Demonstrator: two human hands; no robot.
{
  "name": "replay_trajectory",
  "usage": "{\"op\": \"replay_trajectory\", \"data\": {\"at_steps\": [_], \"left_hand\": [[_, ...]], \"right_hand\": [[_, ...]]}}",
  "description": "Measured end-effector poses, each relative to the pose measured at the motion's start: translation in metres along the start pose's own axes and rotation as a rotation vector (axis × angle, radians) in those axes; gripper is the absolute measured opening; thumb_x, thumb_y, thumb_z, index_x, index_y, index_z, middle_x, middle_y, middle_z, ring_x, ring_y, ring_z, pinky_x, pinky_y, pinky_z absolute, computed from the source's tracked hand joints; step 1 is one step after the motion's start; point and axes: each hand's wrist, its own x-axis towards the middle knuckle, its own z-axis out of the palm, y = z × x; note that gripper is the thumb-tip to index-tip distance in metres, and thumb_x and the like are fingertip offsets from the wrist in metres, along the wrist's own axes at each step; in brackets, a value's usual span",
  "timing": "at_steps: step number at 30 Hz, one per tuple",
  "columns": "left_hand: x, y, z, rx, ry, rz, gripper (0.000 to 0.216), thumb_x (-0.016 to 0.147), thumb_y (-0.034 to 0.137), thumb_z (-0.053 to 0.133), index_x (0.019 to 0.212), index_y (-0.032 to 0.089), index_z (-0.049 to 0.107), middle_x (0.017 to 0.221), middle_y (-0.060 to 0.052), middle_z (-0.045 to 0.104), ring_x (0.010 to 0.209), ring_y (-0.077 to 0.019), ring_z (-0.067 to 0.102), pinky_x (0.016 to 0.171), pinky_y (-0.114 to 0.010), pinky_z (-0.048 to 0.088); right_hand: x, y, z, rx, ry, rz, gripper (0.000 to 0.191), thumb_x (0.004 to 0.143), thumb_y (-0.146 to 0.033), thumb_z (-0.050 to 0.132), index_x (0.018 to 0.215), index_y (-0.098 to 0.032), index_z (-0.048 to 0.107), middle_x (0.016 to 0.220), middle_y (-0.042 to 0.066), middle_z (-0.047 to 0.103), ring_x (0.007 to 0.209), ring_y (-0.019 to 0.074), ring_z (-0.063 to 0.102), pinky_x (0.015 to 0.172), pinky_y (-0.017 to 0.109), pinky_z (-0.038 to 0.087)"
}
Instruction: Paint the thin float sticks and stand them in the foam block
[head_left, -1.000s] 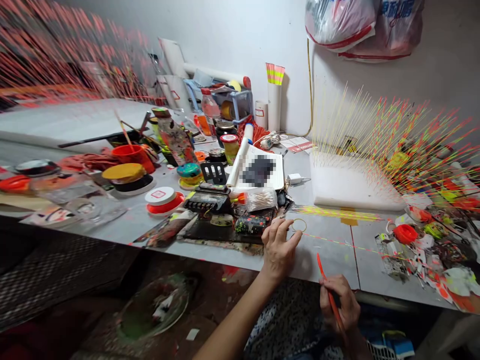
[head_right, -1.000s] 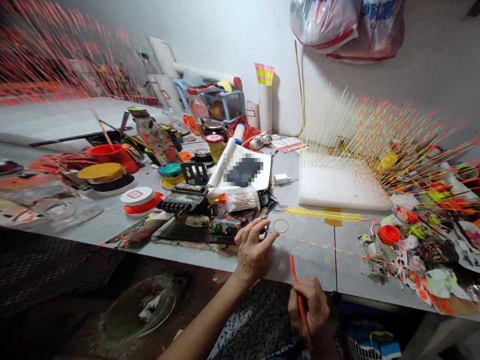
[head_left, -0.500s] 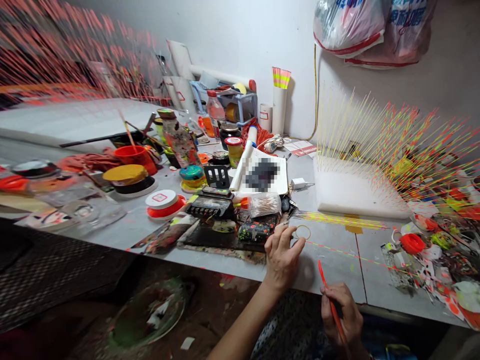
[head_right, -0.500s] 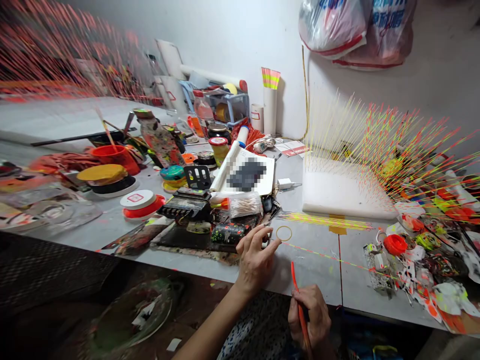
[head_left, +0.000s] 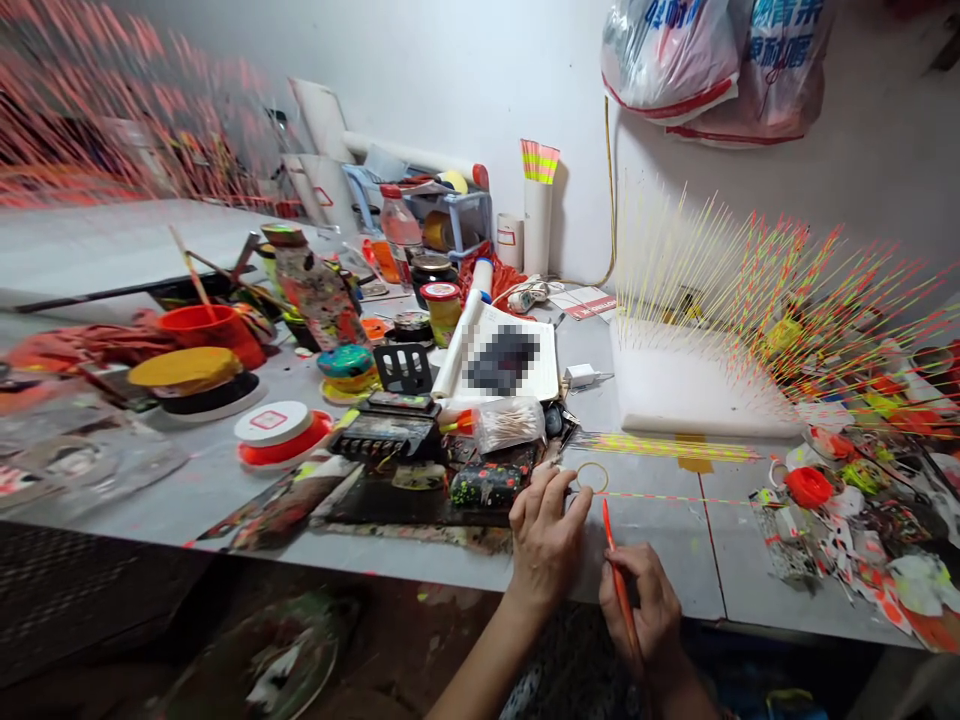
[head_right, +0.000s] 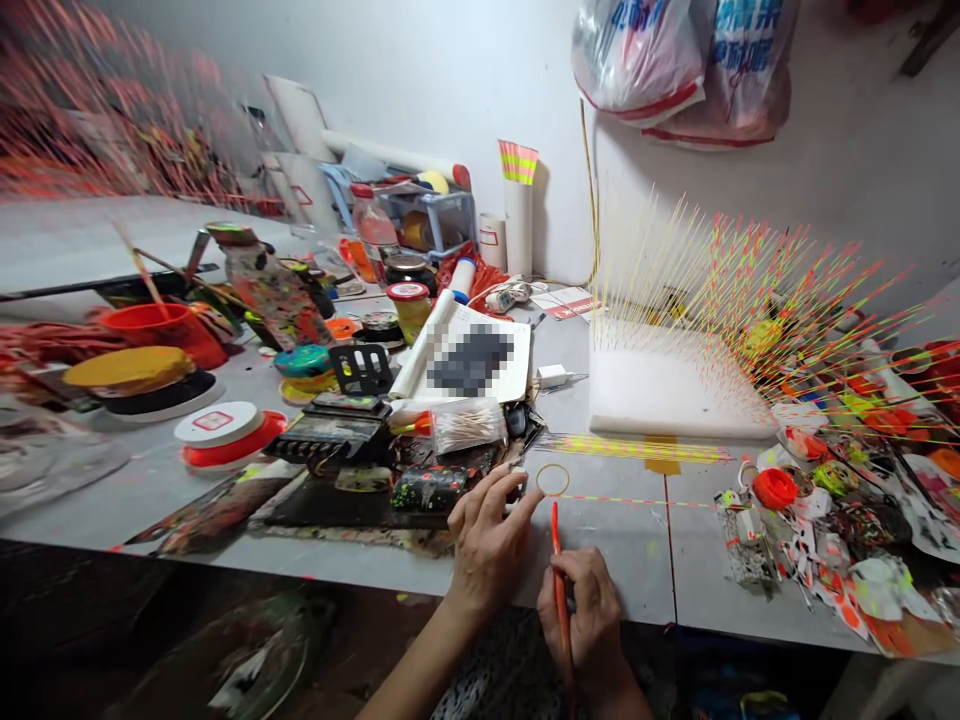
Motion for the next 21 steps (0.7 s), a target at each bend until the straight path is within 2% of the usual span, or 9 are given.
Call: {"op": "replay_trajectory", "data": {"at_steps": [21], "left_hand": [[0.003,0.0025,-0.0046,0.015,-0.014,0.013,0.026,0.089,0.01,0.049,0.096,0.024,0.07,0.103,-0.007,0.07,0.112,-0.0213,0.06,0.097,-0.035,0.035]], "right_hand": [[0.0007,0.0038,0.0043,-0.052,-0.06,-0.011,0.017,0.097,-0.011,0.049,0.109,-0.019,0.058,0.084,0.004,0.066,0.074,0.014,0.066,0.068,0.024,0.057]]}}
